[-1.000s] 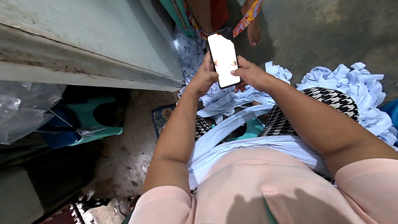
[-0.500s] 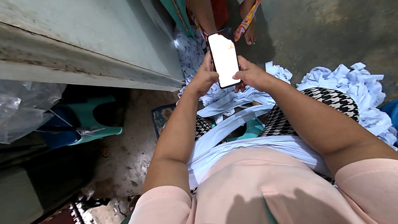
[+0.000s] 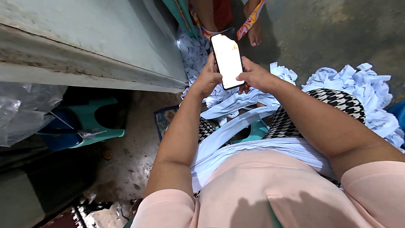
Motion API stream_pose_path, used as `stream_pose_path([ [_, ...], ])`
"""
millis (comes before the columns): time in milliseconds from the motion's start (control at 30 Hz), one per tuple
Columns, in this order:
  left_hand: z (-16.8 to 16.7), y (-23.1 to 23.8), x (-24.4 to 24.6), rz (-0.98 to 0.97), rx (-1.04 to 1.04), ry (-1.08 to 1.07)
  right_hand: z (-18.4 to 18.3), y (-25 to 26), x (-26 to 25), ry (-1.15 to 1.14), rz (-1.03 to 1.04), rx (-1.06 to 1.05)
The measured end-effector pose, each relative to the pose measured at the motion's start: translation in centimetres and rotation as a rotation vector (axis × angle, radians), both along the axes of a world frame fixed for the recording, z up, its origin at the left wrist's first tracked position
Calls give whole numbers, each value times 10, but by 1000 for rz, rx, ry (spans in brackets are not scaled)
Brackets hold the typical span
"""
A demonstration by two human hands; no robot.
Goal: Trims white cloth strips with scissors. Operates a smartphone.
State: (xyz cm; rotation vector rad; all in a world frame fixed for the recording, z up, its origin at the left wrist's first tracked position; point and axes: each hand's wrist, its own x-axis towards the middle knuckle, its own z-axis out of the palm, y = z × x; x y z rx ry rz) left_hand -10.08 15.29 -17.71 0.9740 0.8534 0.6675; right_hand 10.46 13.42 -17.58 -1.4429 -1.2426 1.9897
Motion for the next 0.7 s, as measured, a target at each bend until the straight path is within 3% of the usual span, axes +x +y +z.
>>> stream_pose_path([
  [700,2,-1,1,4,-18,3,1,0,0,-14,-7,-10],
])
